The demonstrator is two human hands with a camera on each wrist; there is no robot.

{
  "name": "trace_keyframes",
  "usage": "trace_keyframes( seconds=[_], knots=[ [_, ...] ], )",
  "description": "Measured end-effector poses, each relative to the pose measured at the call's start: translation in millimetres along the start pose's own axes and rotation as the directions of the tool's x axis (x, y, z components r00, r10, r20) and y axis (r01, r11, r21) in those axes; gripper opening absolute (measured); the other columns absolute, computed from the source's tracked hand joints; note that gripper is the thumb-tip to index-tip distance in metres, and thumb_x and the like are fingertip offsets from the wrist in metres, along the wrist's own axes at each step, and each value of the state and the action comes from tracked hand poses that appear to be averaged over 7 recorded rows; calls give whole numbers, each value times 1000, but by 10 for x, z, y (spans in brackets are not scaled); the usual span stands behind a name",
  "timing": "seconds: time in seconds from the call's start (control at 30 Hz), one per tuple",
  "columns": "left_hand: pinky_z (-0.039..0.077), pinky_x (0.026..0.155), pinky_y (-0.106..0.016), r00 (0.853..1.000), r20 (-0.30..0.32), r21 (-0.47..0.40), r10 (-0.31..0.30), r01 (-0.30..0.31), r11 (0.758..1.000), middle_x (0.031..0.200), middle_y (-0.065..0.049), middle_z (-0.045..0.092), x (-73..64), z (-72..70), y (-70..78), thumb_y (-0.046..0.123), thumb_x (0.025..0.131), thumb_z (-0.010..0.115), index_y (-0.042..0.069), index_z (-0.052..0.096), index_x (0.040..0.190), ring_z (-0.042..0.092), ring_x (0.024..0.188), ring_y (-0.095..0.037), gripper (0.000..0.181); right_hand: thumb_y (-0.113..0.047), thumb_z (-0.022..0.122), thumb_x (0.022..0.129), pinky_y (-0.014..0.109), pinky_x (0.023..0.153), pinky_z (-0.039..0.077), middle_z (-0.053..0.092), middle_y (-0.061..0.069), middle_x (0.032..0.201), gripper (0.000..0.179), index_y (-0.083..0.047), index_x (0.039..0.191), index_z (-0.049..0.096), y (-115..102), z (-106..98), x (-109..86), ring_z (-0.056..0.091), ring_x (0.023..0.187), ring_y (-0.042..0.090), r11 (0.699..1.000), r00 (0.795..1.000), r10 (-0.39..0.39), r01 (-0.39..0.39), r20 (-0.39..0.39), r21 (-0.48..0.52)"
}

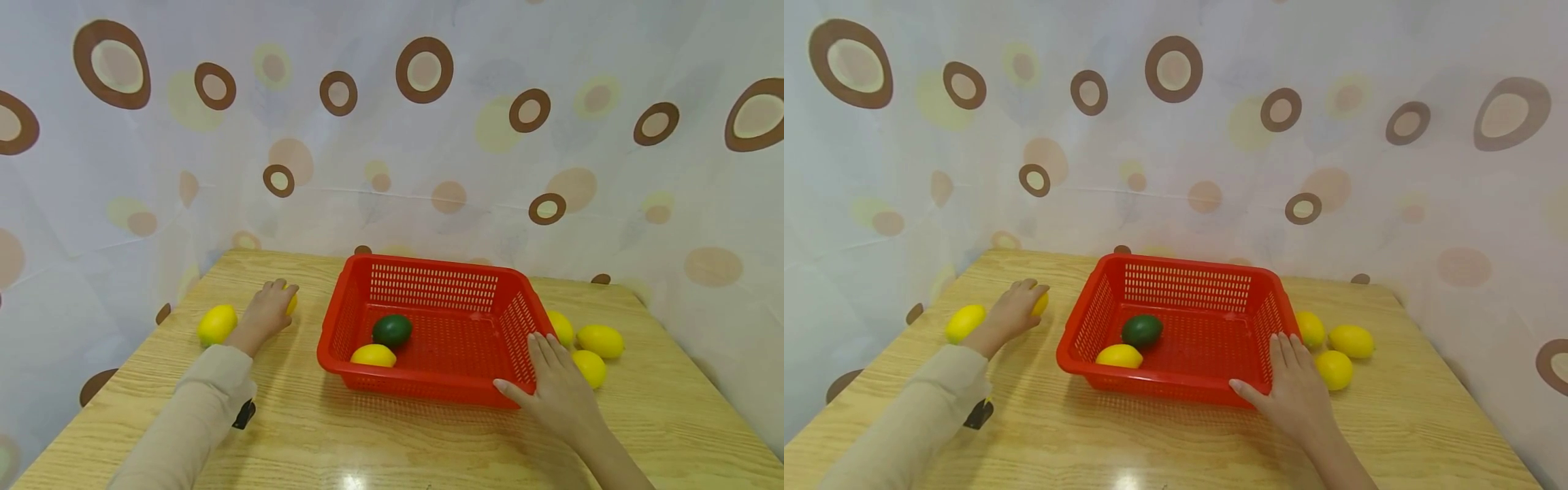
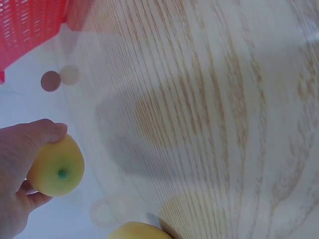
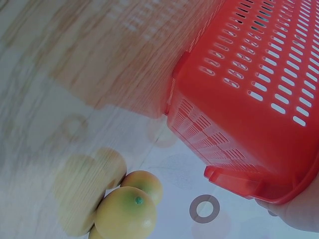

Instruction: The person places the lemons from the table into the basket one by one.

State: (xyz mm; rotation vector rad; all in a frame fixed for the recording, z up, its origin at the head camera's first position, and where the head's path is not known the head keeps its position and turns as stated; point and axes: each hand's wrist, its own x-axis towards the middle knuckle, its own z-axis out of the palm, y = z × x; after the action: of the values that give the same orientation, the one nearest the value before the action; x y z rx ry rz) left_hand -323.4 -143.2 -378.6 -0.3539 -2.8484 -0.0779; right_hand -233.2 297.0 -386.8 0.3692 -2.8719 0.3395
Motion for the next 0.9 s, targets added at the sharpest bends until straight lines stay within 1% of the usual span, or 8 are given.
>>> trace_keyframes(
  seconds=[0.37,0.63,0.9],
  knots=[
    [46,90,-52,1000,-10,-26,3,-3,1000,126,-32,47,-12,-28,24,4,79,69,-5,49,125,47,113,-46,51,-63,49,84,58,110,19,23,30,148,98,12,141,23,-5,-2,-4,17,137,46,1000,1000,-3,3,-1,8],
    [46,92,-53,1000,-13,-49,-7,6,999,127,-31,47,-8,-26,37,4,79,70,-5,48,126,46,115,-45,53,-63,50,84,58,110,20,24,30,148,98,12,141,24,-4,6,2,18,137,46,1000,1000,-4,4,-7,3],
    [46,93,-53,999,-50,-62,11,-14,998,127,-31,47,29,-25,60,3,77,71,-5,49,126,47,115,-45,54,-63,49,84,58,110,19,24,30,148,98,12,141,23,-4,1,0,17,137,46,1000,1000,0,0,-2,7]
  ],
)
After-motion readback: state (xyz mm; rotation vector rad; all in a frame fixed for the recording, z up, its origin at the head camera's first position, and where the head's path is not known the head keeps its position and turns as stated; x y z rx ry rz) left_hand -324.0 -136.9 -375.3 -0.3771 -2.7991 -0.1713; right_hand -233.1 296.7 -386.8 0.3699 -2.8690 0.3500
